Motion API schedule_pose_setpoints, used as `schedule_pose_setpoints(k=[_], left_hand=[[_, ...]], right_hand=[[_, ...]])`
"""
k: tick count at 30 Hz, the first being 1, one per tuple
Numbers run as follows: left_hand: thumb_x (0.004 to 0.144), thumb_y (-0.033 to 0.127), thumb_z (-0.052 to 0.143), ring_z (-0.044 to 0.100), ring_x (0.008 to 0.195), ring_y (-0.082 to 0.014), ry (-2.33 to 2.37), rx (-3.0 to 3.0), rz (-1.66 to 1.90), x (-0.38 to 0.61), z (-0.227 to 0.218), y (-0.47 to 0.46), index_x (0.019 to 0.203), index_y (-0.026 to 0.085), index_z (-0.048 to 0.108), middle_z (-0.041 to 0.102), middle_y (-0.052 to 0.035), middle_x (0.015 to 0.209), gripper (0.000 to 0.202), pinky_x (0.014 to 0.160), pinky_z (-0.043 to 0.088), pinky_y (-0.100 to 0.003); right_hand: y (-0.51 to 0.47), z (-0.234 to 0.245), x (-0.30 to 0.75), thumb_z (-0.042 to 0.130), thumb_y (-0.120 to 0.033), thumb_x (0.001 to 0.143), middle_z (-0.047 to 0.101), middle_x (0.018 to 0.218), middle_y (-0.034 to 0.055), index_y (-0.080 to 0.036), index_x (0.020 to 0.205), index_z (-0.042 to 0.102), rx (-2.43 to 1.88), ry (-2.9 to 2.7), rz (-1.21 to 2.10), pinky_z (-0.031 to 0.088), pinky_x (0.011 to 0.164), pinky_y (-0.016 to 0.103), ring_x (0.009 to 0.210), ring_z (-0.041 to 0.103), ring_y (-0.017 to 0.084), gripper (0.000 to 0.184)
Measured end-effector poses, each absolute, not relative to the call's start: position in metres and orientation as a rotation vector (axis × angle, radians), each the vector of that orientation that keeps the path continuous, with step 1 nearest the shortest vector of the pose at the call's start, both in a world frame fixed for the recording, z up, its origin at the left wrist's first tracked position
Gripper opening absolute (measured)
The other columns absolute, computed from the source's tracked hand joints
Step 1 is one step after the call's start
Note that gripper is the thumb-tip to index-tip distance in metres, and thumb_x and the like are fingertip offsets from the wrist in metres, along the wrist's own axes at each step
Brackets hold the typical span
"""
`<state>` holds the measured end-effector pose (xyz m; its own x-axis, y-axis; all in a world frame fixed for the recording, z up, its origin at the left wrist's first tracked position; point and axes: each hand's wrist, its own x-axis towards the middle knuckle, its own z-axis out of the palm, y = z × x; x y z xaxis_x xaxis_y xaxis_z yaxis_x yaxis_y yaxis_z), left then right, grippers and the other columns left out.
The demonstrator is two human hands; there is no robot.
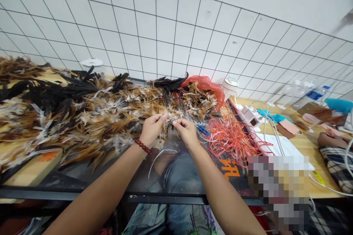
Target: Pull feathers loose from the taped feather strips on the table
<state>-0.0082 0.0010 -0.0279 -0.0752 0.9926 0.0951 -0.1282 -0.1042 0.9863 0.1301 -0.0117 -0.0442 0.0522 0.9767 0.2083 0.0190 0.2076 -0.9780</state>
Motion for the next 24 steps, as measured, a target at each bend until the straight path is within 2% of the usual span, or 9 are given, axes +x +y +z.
schedule_pose_setpoints(k=[3,5,12,14,16,18,20,22,24], left_hand=[[0.062,0.049,0.076,0.045,0.055,-0.0102,1.089,1.108,1.343,-0.0058,-0.0281,-0.0016,0.065,0.015,0.069,0.058,0.0013,0.058,0.035,0.055,0.037,-0.022],[0.059,0.052,0.078,0.044,0.054,-0.0097,1.067,1.094,1.315,-0.0045,-0.0294,-0.0024,0.065,0.014,0.068,0.057,0.0015,0.057,0.039,0.054,0.036,-0.022],[0.049,0.052,0.084,0.057,0.071,-0.0152,0.931,1.038,1.264,-0.0011,-0.0284,-0.0031,0.066,0.014,0.070,0.065,-0.0027,0.066,0.043,0.072,0.044,-0.026],[0.049,0.051,0.084,0.056,0.071,-0.0149,0.923,1.032,1.273,-0.0014,-0.0278,-0.0027,0.065,0.014,0.070,0.065,-0.0029,0.065,0.042,0.072,0.044,-0.026],[0.050,0.050,0.083,0.055,0.069,-0.0141,0.928,1.030,1.287,-0.0022,-0.0282,-0.0021,0.065,0.014,0.070,0.065,-0.0029,0.066,0.042,0.070,0.043,-0.026],[0.052,0.050,0.083,0.055,0.069,-0.0136,0.934,1.039,1.286,-0.0027,-0.0291,-0.0016,0.067,0.013,0.071,0.066,-0.0029,0.068,0.041,0.070,0.043,-0.025],[0.053,0.049,0.082,0.055,0.070,-0.0140,0.936,1.065,1.270,-0.0025,-0.0297,-0.0017,0.068,0.013,0.071,0.066,-0.0027,0.068,0.040,0.072,0.043,-0.026],[0.053,0.049,0.082,0.055,0.070,-0.0141,0.949,1.099,1.256,-0.0016,-0.0299,-0.0025,0.065,0.014,0.070,0.065,-0.0021,0.066,0.039,0.072,0.043,-0.026],[0.052,0.050,0.082,0.054,0.068,-0.0137,0.970,1.116,1.258,-0.0007,-0.0299,-0.0031,0.063,0.014,0.070,0.065,-0.0016,0.065,0.039,0.071,0.042,-0.026]], right_hand=[[-0.0129,-0.0442,0.1292,0.064,-0.042,0.073,0.045,0.056,-0.0044,-0.017,0.061,0.058,-1.098,-1.301,1.006,0.030,0.057,0.024,0.056,0.037,0.009,0.029],[-0.0131,-0.0448,0.1293,0.063,-0.043,0.074,0.044,0.056,-0.0047,-0.017,0.062,0.056,-1.100,-1.317,1.004,0.030,0.057,0.024,0.055,0.036,0.009,0.030],[-0.0145,-0.0447,0.1263,0.062,-0.043,0.075,0.043,0.054,-0.0054,-0.017,0.060,0.054,-1.124,-1.414,0.982,0.029,0.055,0.023,0.054,0.036,0.008,0.031],[-0.0163,-0.0431,0.1239,0.064,-0.040,0.073,0.045,0.057,-0.0055,-0.017,0.066,0.057,-1.108,-1.406,0.969,0.030,0.054,0.023,0.053,0.037,0.008,0.025],[-0.0182,-0.0415,0.1217,0.068,-0.036,0.070,0.048,0.061,-0.0057,-0.017,0.080,0.060,-1.086,-1.369,0.937,0.032,0.053,0.022,0.053,0.039,0.008,0.022],[-0.0197,-0.0402,0.1206,0.071,-0.032,0.069,0.052,0.068,-0.0048,-0.018,0.095,0.061,-1.049,-1.350,0.883,0.034,0.053,0.022,0.054,0.040,0.008,0.031],[-0.0204,-0.0398,0.1210,0.070,-0.032,0.072,0.054,0.074,-0.0031,-0.019,0.102,0.062,-1.010,-1.361,0.821,0.036,0.054,0.022,0.055,0.042,0.008,0.034],[-0.0200,-0.0399,0.1227,0.067,-0.034,0.076,0.058,0.077,-0.0009,-0.019,0.098,0.066,-0.995,-1.377,0.769,0.039,0.058,0.023,0.059,0.045,0.009,0.026],[-0.0181,-0.0398,0.1257,0.065,-0.035,0.078,0.062,0.078,0.0008,-0.018,0.086,0.068,-0.995,-1.366,0.762,0.041,0.064,0.025,0.064,0.050,0.011,0.018]])
